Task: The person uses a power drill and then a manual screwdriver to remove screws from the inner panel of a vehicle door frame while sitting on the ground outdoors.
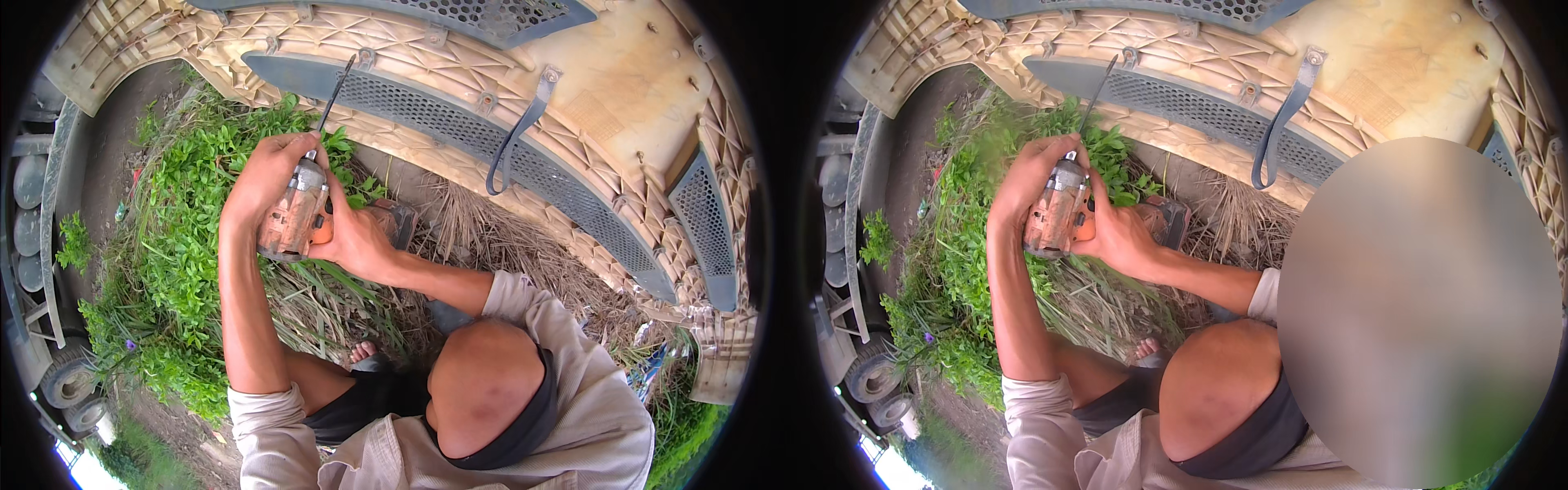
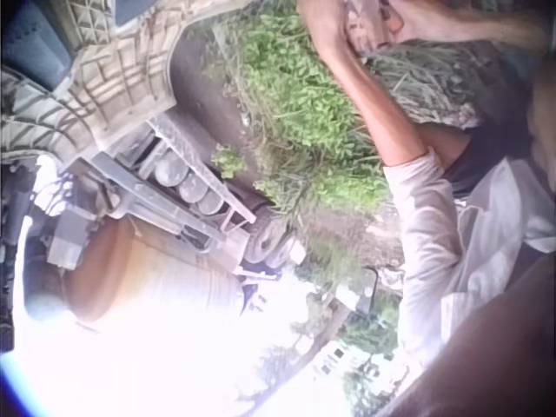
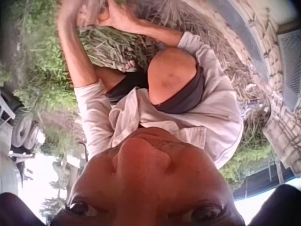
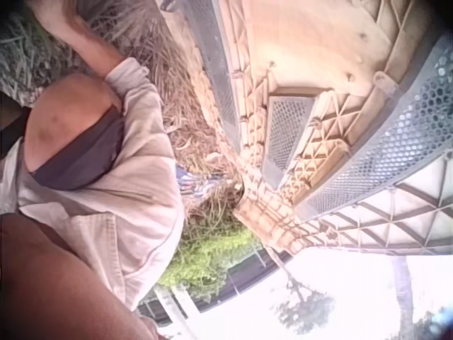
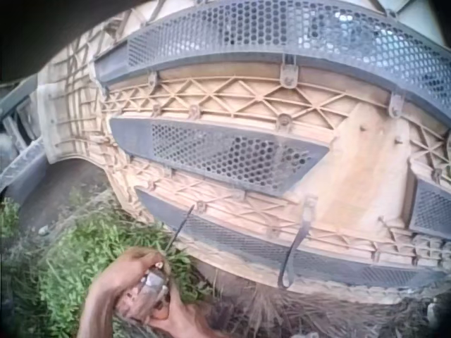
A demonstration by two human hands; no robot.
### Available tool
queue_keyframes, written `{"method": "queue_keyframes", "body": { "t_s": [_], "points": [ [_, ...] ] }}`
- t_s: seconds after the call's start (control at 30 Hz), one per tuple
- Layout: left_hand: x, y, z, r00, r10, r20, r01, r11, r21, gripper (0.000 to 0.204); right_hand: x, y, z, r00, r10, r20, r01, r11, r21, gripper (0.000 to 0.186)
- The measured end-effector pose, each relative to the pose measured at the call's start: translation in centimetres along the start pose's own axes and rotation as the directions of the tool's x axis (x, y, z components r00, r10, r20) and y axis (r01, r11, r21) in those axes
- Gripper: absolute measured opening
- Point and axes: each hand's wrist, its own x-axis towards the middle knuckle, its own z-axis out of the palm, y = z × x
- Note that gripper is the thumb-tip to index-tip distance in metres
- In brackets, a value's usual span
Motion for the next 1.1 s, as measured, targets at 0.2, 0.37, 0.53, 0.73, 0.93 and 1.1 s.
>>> {"method": "queue_keyframes", "body": {
  "t_s": [0.2, 0.37, 0.53, 0.73, 0.93, 1.1],
  "points": [
    [0.7, -1.0, -0.4, 0.993, 0.118, -0.006, -0.116, 0.984, 0.136, 0.037, -0.2, 0.1, 0.1, 1.000, 0.003, 0.022, -0.004, 0.999, 0.034, 0.115],
    [1.3, -0.8, -0.2, 0.997, 0.065, 0.032, -0.068, 0.993, 0.092, 0.037, -0.2, -0.7, -0.7, 0.994, 0.104, 0.041, -0.105, 0.994, 0.036, 0.102],
    [2.2, -1.2, 0.1, 0.998, 0.055, 0.032, -0.057, 0.997, 0.058, 0.034, -0.1, 0.0, -0.5, 0.997, 0.068, -0.025, -0.067, 0.997, 0.047, 0.094],
    [1.9, -1.5, -0.1, 0.997, 0.075, 0.017, -0.076, 0.995, 0.069, 0.034, -0.1, -0.5, -0.4, 0.994, 0.108, -0.001, -0.108, 0.994, -0.024, 0.095],
    [2.1, -1.7, -0.4, 0.994, 0.108, 0.016, -0.109, 0.987, 0.117, 0.034, 0.2, -1.0, -0.6, 0.988, 0.151, 0.040, -0.152, 0.988, 0.009, 0.095],
    [2.0, -1.3, -0.2, 0.995, 0.102, 0.017, -0.104, 0.986, 0.134, 0.034, 0.2, -0.5, -0.6, 0.993, 0.119, 0.025, -0.120, 0.992, 0.025, 0.095]
  ]
}}
